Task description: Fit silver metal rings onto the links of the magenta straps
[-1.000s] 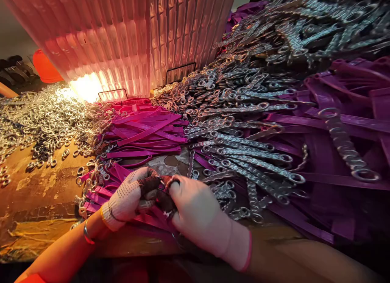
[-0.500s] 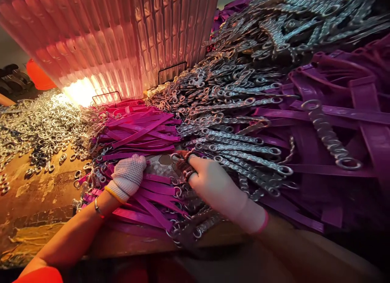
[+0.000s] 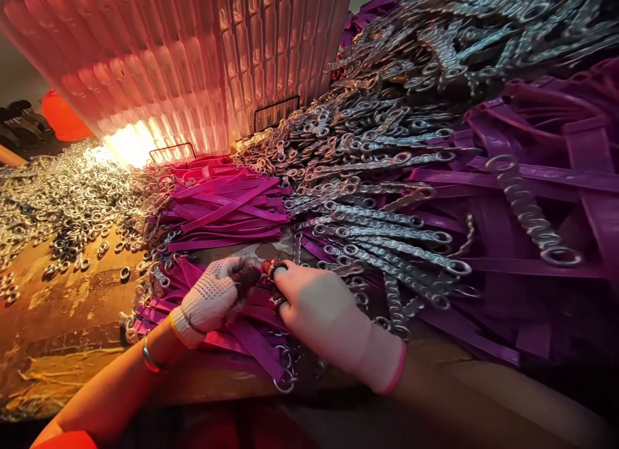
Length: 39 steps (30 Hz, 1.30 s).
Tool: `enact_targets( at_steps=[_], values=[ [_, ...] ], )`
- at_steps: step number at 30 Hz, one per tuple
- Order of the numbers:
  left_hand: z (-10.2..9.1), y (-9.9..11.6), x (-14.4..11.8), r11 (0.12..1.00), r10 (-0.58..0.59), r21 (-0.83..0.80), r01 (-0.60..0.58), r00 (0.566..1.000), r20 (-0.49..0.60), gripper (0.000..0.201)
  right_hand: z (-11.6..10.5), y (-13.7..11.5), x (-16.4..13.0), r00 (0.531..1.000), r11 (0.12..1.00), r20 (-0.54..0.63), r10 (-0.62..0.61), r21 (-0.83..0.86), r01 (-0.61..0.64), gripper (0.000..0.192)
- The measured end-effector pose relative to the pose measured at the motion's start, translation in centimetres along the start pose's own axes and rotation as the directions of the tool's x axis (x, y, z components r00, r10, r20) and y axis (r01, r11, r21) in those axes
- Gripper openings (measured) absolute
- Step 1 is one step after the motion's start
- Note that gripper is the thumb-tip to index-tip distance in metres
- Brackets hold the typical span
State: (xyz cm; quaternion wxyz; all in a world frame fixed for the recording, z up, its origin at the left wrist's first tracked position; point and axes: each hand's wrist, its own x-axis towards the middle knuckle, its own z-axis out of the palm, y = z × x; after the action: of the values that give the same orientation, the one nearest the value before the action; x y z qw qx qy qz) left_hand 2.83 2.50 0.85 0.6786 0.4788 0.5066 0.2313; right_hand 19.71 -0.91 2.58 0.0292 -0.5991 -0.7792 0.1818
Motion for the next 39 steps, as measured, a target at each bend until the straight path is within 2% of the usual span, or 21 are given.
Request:
enact_targets(
  at_steps=[5,9,13,16,18,20,22,23,24,26,28,31,34,39],
  values=[
    [0.6,-0.3,0.2,0.972,0.004,-0.236,0.0,1.0,0.016,0.035,-0.6,-0.5,0.0,1.0,0.999,-0.004,0.027,-0.023,-0.027,0.028],
    [0.5,-0.9,0.7,0.956,-0.03,-0.291,0.039,0.999,0.035,0.029,-0.8,-0.7,0.1,0.999,0.997,0.024,0.022,-0.071,-0.02,0.026],
    [0.4,-1.3,0.7,0.951,-0.049,-0.3,0.071,0.996,0.081,0.03,-0.6,-1.0,0.1,0.998,0.992,0.065,-0.005,-0.127,0.013,0.024],
    [0.5,-1.3,0.4,0.989,0.024,-0.145,-0.013,0.997,0.071,0.032,-0.3,-0.9,0.1,0.999,0.995,0.046,0.006,-0.104,-0.001,0.022],
    [0.5,-1.3,0.2,0.981,0.16,0.106,-0.163,0.986,0.036,0.031,-0.2,-0.6,0.0,0.999,0.996,0.014,0.03,-0.084,-0.029,0.023],
    [0.4,-1.6,0.2,0.862,0.315,0.405,-0.305,0.948,0.043,0.023,-0.1,-0.1,0.0,0.999,0.996,-0.019,0.041,-0.076,-0.043,0.024],
    [0.3,-2.2,0.5,0.716,0.386,0.591,-0.372,0.916,0.11,0.015,-0.1,0.3,-0.1,0.998,0.996,-0.031,0.052,-0.076,-0.054,0.025],
    [0.2,-2.5,0.8,0.684,0.377,0.619,-0.386,0.913,0.152,0.013,-0.1,0.4,-0.2,0.998,0.995,-0.023,0.065,-0.074,-0.066,0.026],
    [0.1,-2.8,1.0,0.689,0.356,0.609,-0.393,0.915,0.189,0.014,-0.2,0.5,-0.2,0.997,0.995,-0.004,0.077,-0.067,-0.077,0.027],
    [-0.1,-3.1,1.4,0.757,0.319,0.527,-0.386,0.923,0.216,0.02,-0.4,0.6,-0.1,0.994,0.995,0.07,0.086,-0.046,-0.083,0.031],
    [-0.3,-3.3,1.6,0.806,0.304,0.475,-0.353,0.936,0.179,0.023,-0.6,0.5,0.2,0.982,0.996,0.165,0.091,-0.035,-0.086,0.031],
    [-0.4,-3.4,1.5,0.765,0.304,0.559,-0.32,0.945,0.124,0.024,-0.4,0.2,0.9,0.949,0.983,0.257,0.183,-0.08,-0.168,0.028],
    [-0.3,-3.8,1.3,0.687,0.319,0.651,-0.322,0.939,0.128,0.021,0.3,-0.1,1.3,0.95,0.973,0.224,0.218,-0.129,-0.192,0.025],
    [-0.4,-4.5,1.5,0.635,0.338,0.682,-0.364,0.924,0.178,0.018,1.5,0.0,0.7,0.989,0.981,0.148,0.027,-0.194,0.002,0.018]
  ],
)
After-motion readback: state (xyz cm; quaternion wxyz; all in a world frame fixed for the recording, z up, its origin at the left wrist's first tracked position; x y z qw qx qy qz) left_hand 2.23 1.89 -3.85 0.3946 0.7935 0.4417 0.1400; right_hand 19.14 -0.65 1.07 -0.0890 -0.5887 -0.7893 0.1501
